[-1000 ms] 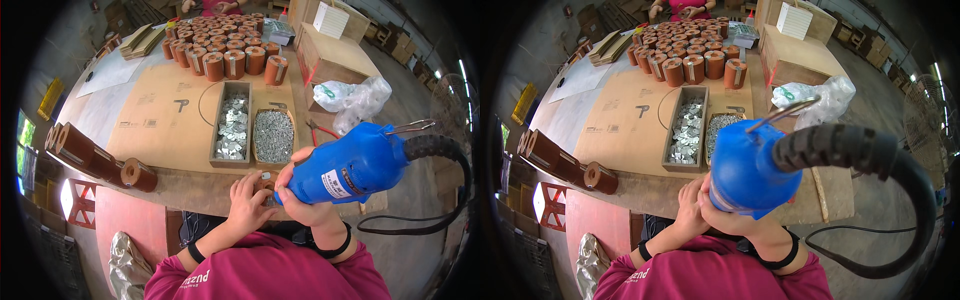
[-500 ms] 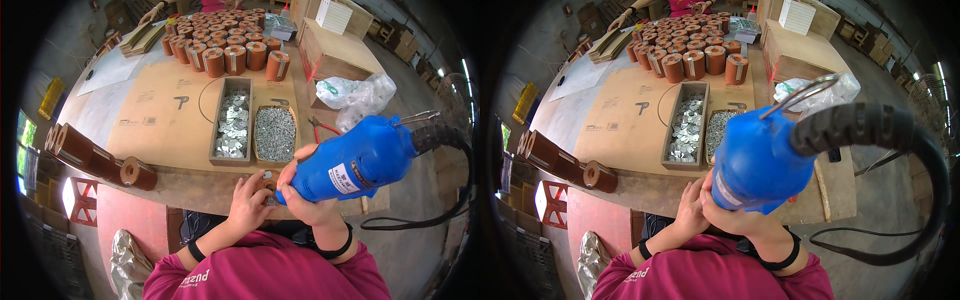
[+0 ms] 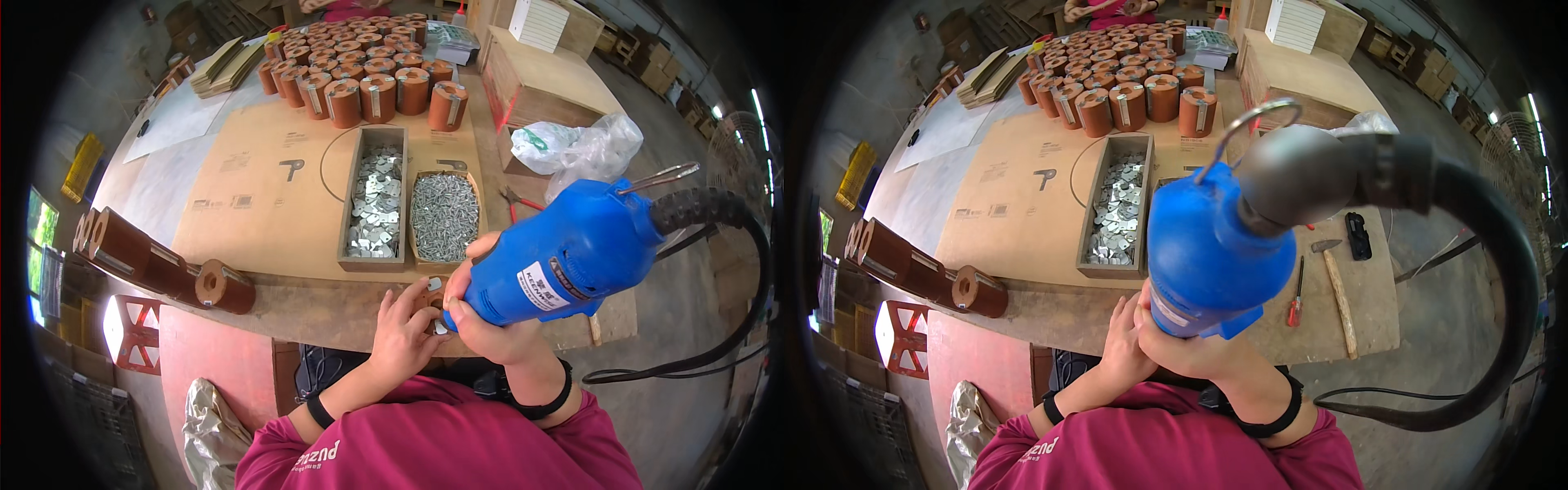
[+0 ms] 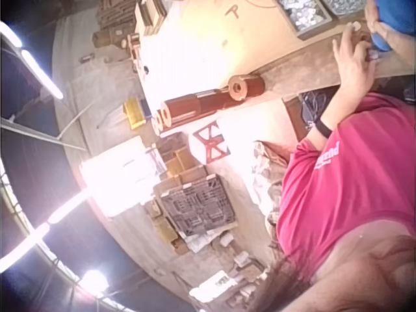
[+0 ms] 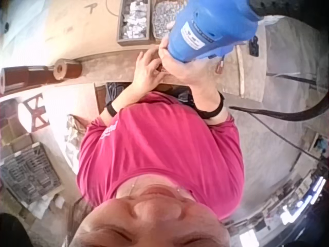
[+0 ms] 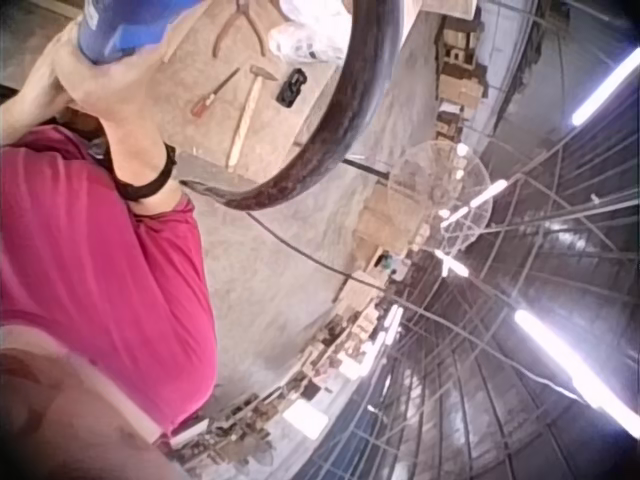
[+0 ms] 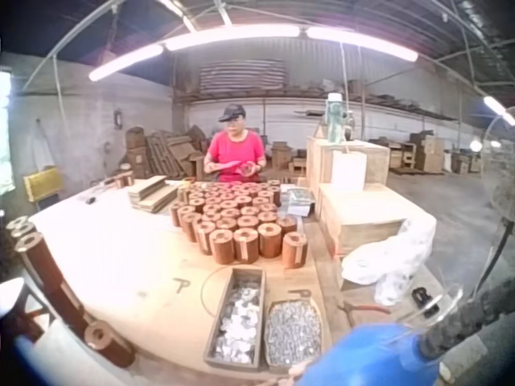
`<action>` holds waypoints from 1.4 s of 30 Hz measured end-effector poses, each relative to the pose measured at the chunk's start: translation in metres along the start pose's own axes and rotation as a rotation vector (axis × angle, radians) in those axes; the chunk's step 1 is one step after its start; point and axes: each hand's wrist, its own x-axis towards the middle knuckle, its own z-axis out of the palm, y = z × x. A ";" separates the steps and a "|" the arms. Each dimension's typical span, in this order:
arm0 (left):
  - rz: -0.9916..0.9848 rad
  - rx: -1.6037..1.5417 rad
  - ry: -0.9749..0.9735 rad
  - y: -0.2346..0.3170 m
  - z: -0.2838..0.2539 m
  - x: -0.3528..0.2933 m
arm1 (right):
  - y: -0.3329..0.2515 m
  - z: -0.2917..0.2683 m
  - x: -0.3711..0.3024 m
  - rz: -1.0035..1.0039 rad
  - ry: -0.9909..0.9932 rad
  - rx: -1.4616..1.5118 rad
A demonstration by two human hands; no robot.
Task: Assembling wooden furniture components by attaching metal plates using an electric screwdriver and hammer.
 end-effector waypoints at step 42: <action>0.021 -0.146 -0.024 0.005 -0.010 0.004 | 0.017 -0.069 -0.027 0.064 0.594 0.454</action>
